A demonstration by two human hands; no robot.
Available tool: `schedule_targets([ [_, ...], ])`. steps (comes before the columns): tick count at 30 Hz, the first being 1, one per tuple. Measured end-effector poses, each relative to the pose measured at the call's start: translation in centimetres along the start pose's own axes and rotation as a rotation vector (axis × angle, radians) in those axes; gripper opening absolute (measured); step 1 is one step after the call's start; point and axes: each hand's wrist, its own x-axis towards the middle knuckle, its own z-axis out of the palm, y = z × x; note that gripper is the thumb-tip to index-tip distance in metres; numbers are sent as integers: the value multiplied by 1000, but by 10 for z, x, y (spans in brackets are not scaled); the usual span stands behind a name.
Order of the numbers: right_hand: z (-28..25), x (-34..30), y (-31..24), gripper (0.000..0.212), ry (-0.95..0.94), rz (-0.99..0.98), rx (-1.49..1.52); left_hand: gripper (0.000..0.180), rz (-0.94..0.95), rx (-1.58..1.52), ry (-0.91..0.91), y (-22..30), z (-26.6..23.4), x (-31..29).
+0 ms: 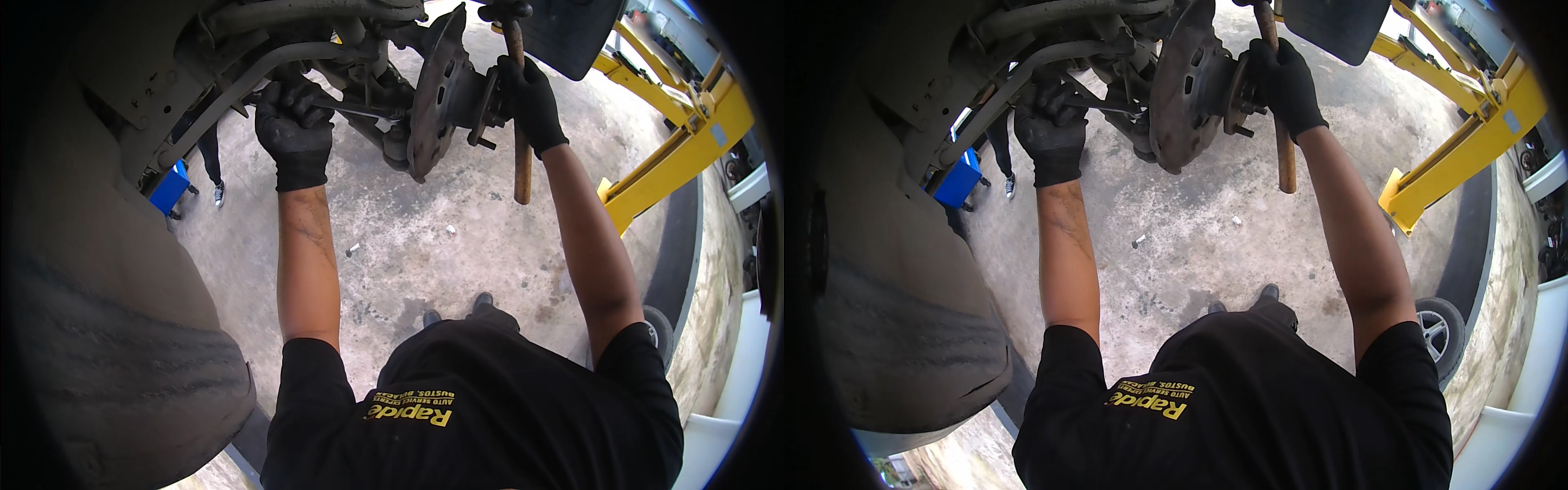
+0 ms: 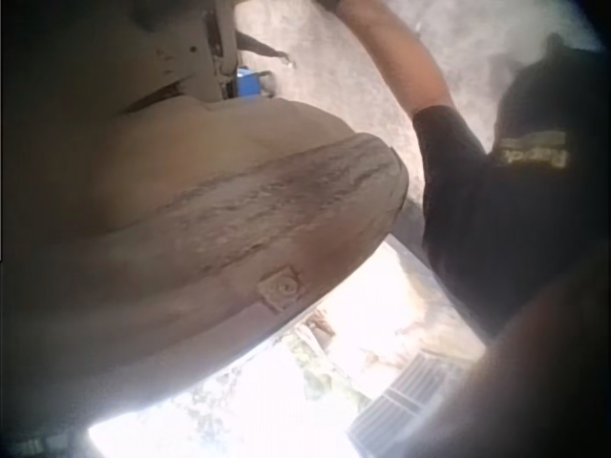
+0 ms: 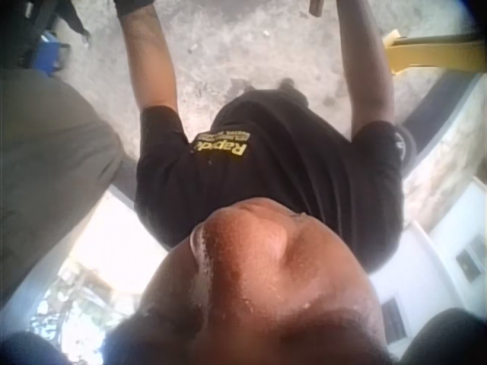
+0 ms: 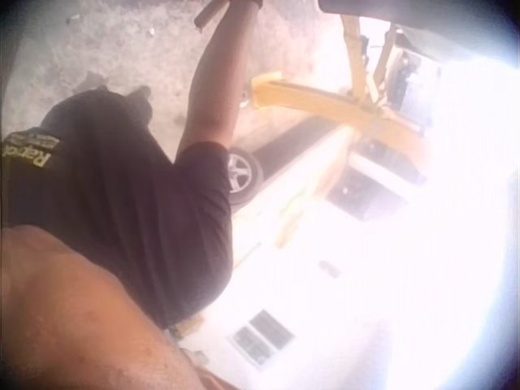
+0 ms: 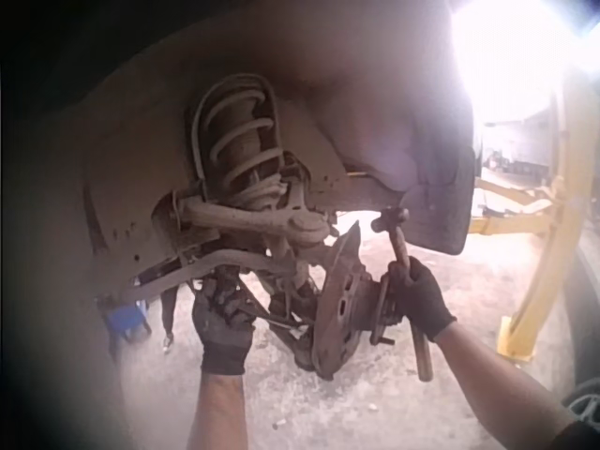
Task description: The person works on a car's front brake assembly while the vehicle is raised on a lift. They use a wrench and hammer to loosen and remove bolts from the brake caliper and rotor area, then retrieve additional tools from a toolbox and continue adjusting components on the wheel hub.
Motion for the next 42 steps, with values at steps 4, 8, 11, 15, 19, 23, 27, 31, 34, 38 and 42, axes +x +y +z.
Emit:
schedule_targets([
  [4, 0, 2, 2, 36, 18, -16, -28, 21, -165, -14, -17, 3, -2, 14],
  [8, 0, 3, 2, 36, 17, -13, -48, 11, -314, -22, 2, 1, -11, 29],
  [11, 0, 2, 1, 36, 21, -13, -46, 16, -431, 1, 62, 0, -18, 43],
  [15, 0, 0, -1, 35, -7, -17, -4, 20, -480, -28, -34, 2, -22, 49],
  [19, -1, 1, -1, 34, -15, 1, 6, 25, -260, 224, 78, 3, -7, 32],
  [23, -1, 2, 2, 34, -13, -13, -1, 15, 67, 387, 217, -2, 18, -8],
  [27, -2, 4, 4, 34, -20, 5, 15, 25, 364, 584, 340, -15, 37, -46],
  [31, -2, 4, 4, 34, -35, -7, 37, 25, 486, 663, 322, -28, 53, -68],
  [34, -2, 2, 1, 34, -39, 1, 42, 26, 619, 740, 213, -50, 61, -98],
  [38, -1, 1, 0, 34, -15, 7, 26, 27, 780, 924, 194, -99, 66, -141],
  [42, 1, 2, 3, 35, 8, -6, -1, 28, 781, 1062, -18, -137, 74, -158],
])
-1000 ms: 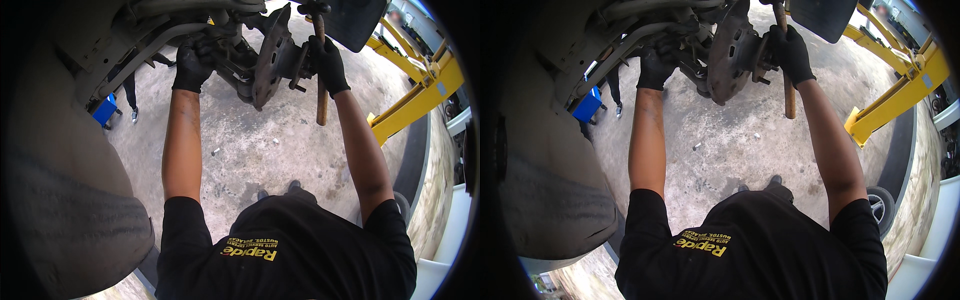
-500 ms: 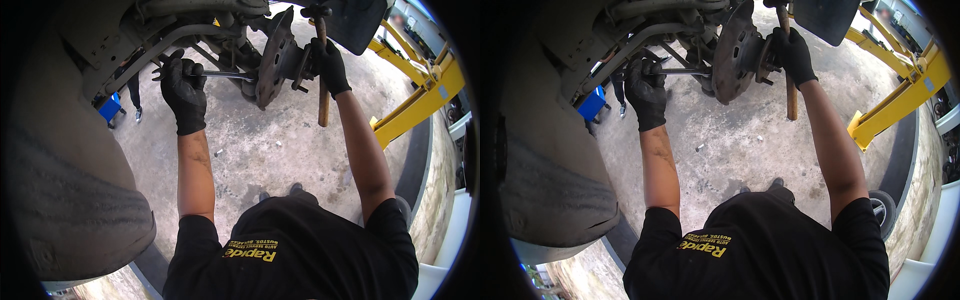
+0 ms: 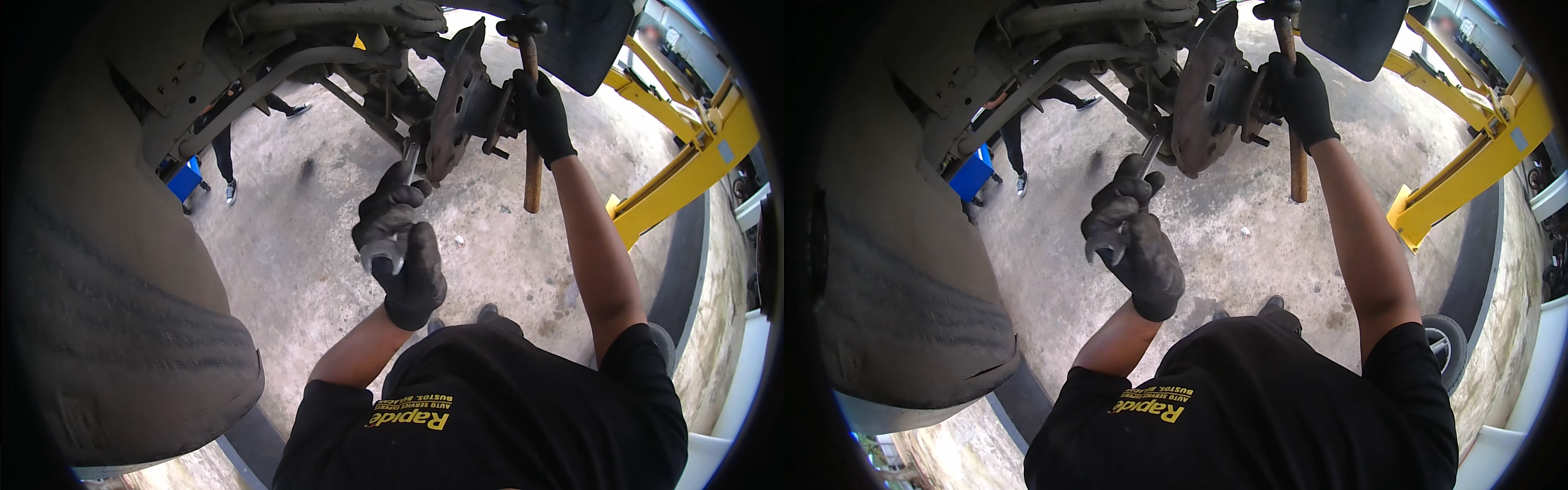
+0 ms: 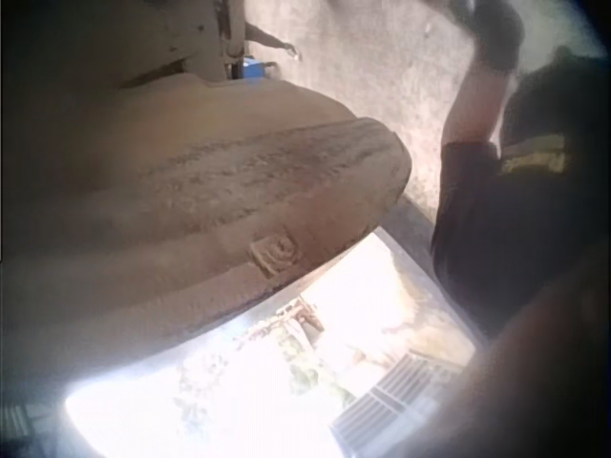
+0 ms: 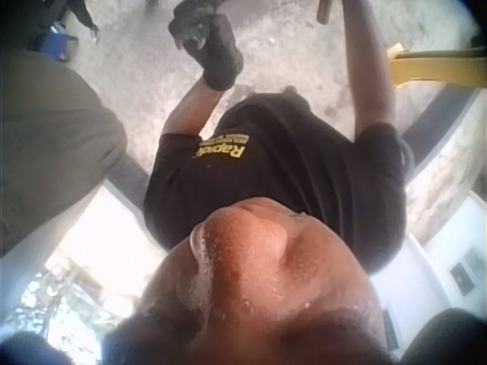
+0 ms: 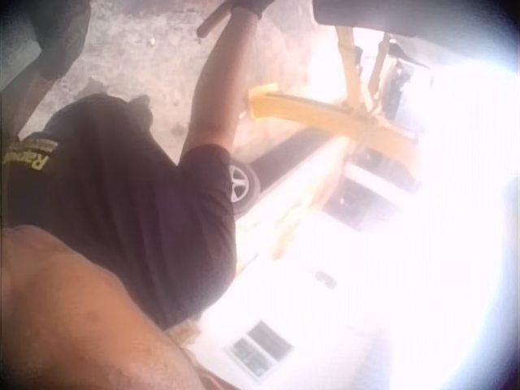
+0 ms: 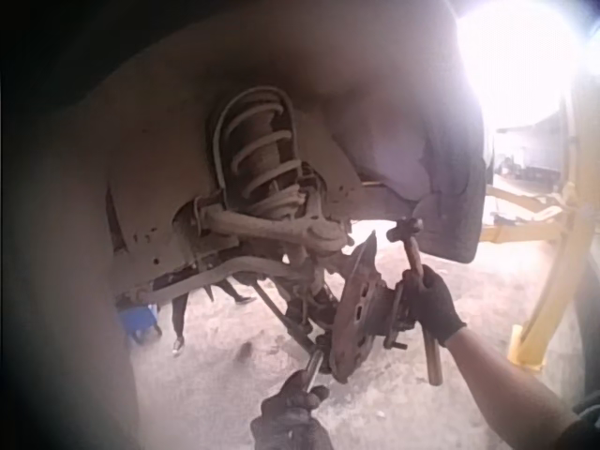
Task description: The person works on a car's front brake assembly while the vehicle is raised on a lift. They use a wrench and hammer to loosen and remove bolts from the brake caliper and rotor area, then retrieve additional tools from a toolbox and continue adjusting components on the wheel hub.
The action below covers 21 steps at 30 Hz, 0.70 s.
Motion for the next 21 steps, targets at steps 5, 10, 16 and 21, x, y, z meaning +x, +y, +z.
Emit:
schedule_targets([
  [5, 1, 0, -1, 35, 9, -26, 7, 31, -26, -7, -164, 1, -1, -5],
  [10, 3, -3, -3, 37, 27, 18, 55, 24, 112, 17, -212, -9, -20, 4],
  [16, 5, 1, 4, 33, 68, -55, 33, 42, 187, 186, -189, -15, -14, 7],
  [21, 3, -2, 4, 36, 201, -86, -148, 33, 460, 334, -207, -16, -15, 34],
])
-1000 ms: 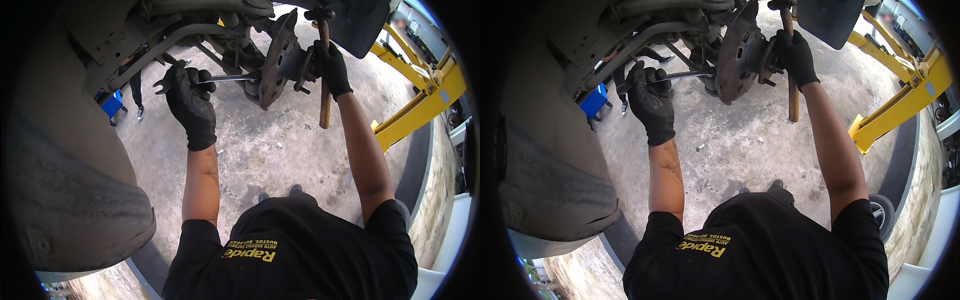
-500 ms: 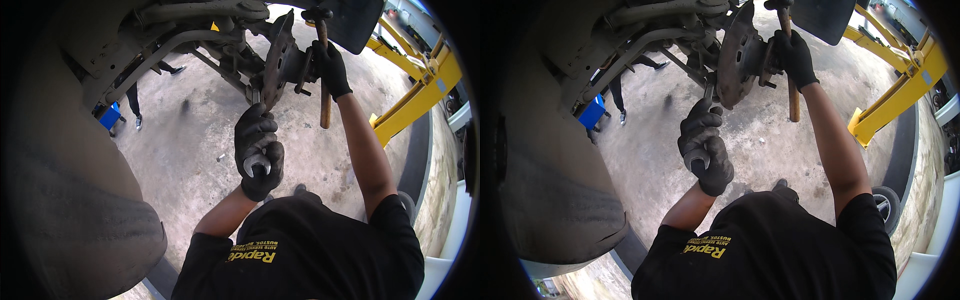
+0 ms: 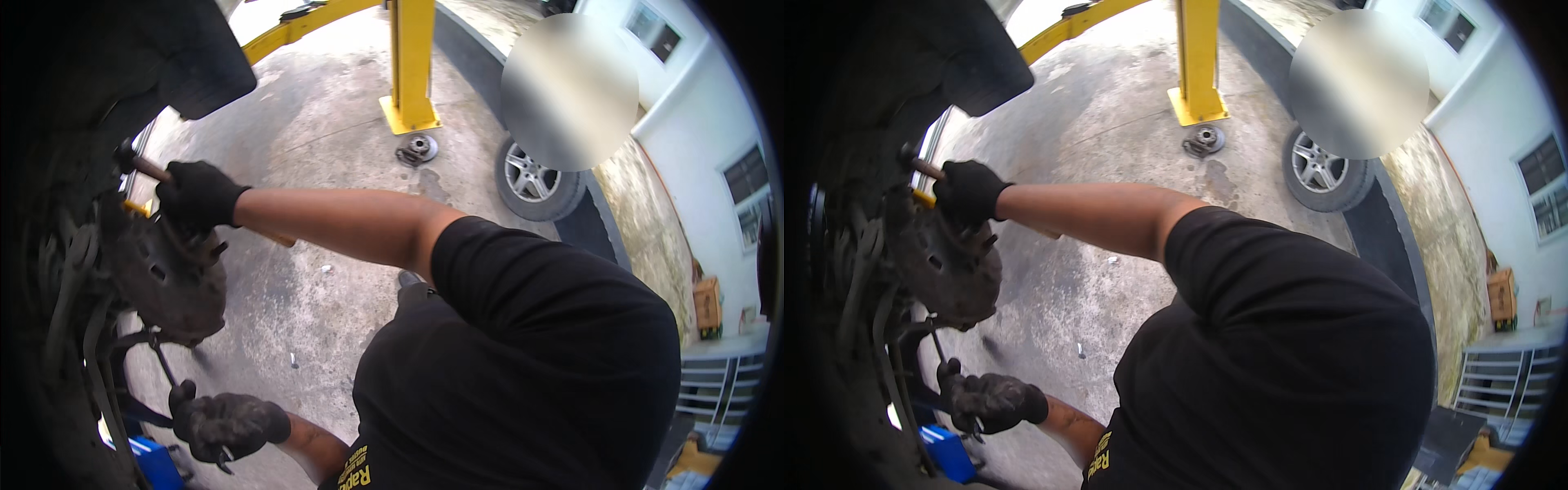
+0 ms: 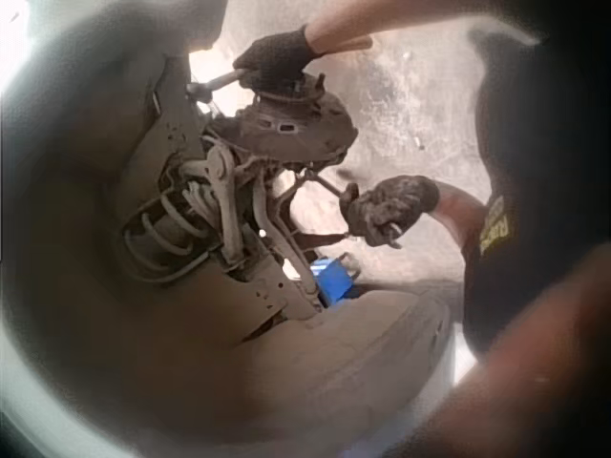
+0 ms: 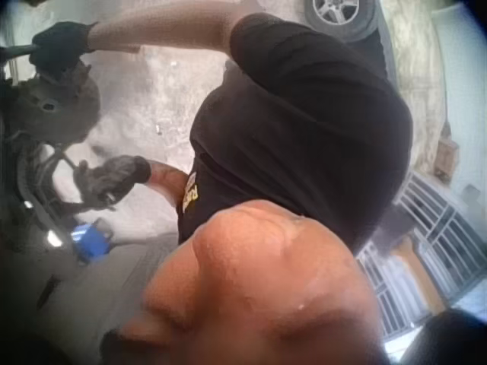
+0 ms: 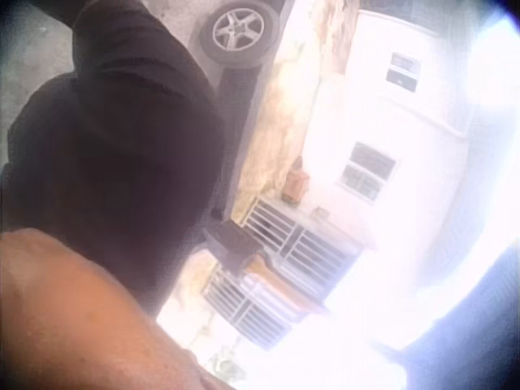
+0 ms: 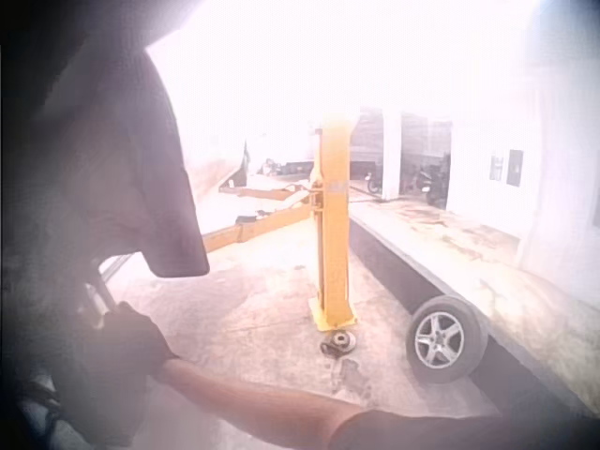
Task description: The person works on a car's front brake assembly while the vehicle is raised on a lift. They use a wrench and hammer to loosen and remove bolts from the brake caliper and rotor area, then retrieve additional tools from a toolbox and continue adjusting components on the wheel hub.
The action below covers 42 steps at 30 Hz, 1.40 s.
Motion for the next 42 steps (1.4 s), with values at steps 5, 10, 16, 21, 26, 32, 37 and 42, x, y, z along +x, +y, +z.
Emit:
schedule_targets([
  [5, -13, -10, -16, 39, -55, 55, -19, 40, -127, -19, 42, -31, -5, 21],
  [10, -30, -12, -22, 36, -298, 88, -196, 32, -707, -492, 16, -89, -16, 40],
  [16, -9, -2, -8, 39, -102, -48, -110, 24, -1161, -1373, 485, -126, -67, 75],
  [21, -2, 8, -1, 23, -78, -311, -243, 21, -1073, -1349, 307, -145, -82, 57],
  [26, -5, -1, -4, 42, -145, 16, 70, 35, -1076, -1214, 270, -158, -65, 61],
  [32, -3, 2, 3, 40, -192, 54, 143, 27, -1204, -1338, 166, -157, -56, 76],
  [37, -5, 4, 3, 39, -223, 59, 173, 24, -1435, -1103, 119, -173, -33, 77],
  [42, -6, 2, -5, 38, -215, 100, 139, 22, -1384, -1411, 75, -190, -31, 76],
])
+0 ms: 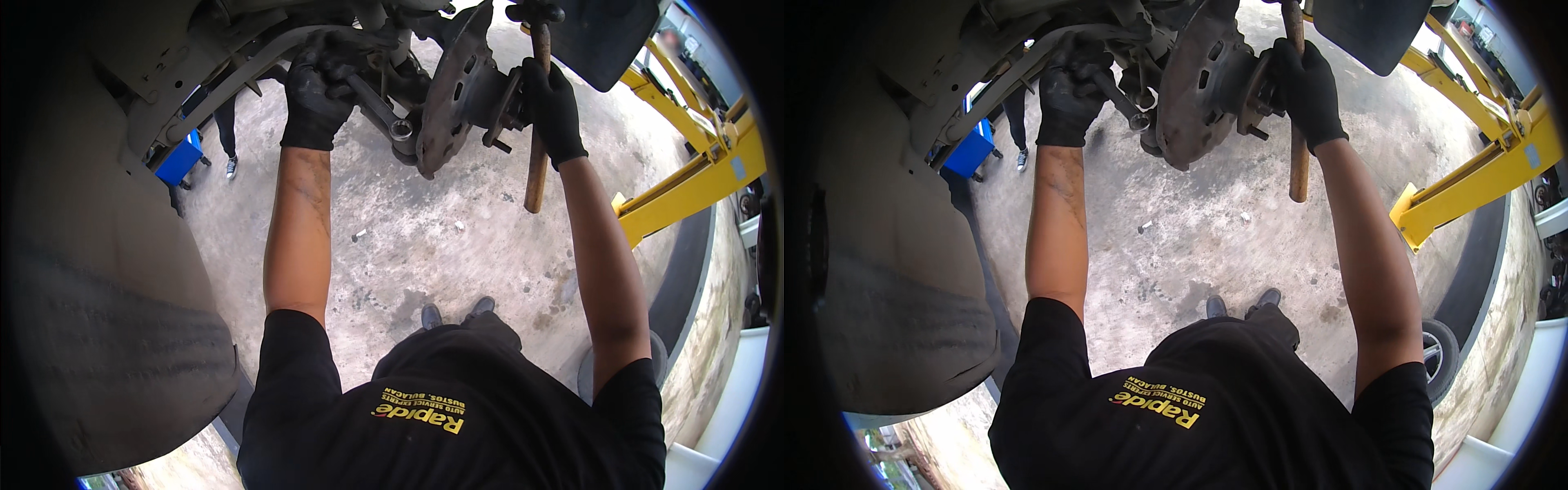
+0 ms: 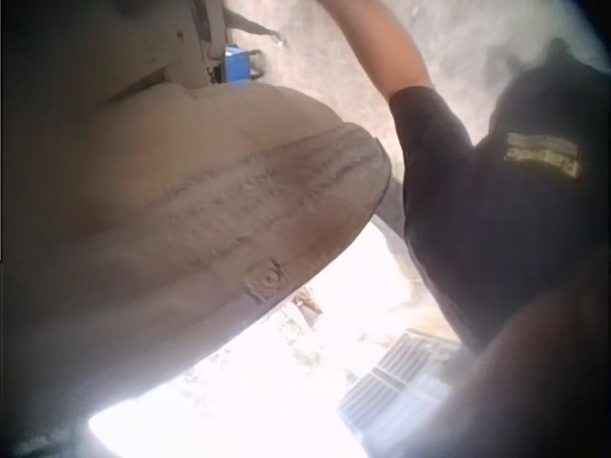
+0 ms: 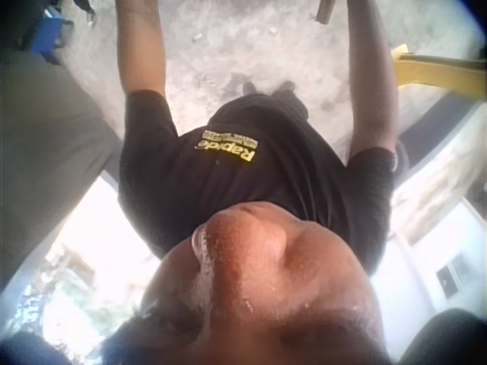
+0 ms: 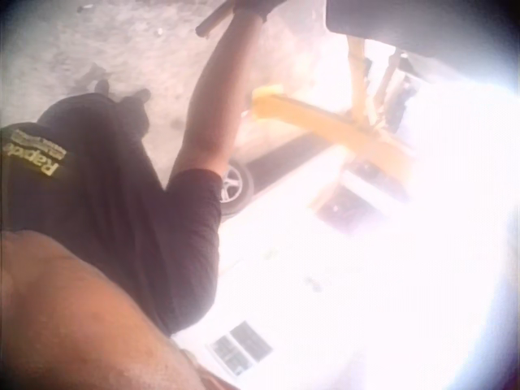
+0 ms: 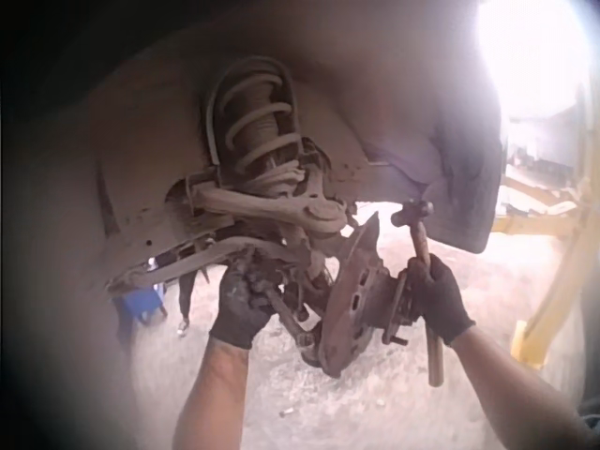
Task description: The person works on a car's front brake assembly while the vehicle is raised on a lift. They use a wrench and hammer to loosen and remove bolts from the brake caliper and rotor area, then retrieve additional tools from a toolbox and continue adjusting components on the wheel hub.
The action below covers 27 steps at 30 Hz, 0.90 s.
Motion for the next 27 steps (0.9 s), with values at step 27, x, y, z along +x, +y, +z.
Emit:
schedule_targets([
  [27, -2, 0, 3, 36, -34, -15, 40, 17, 1054, 1130, -51, -169, 94, -152],
])
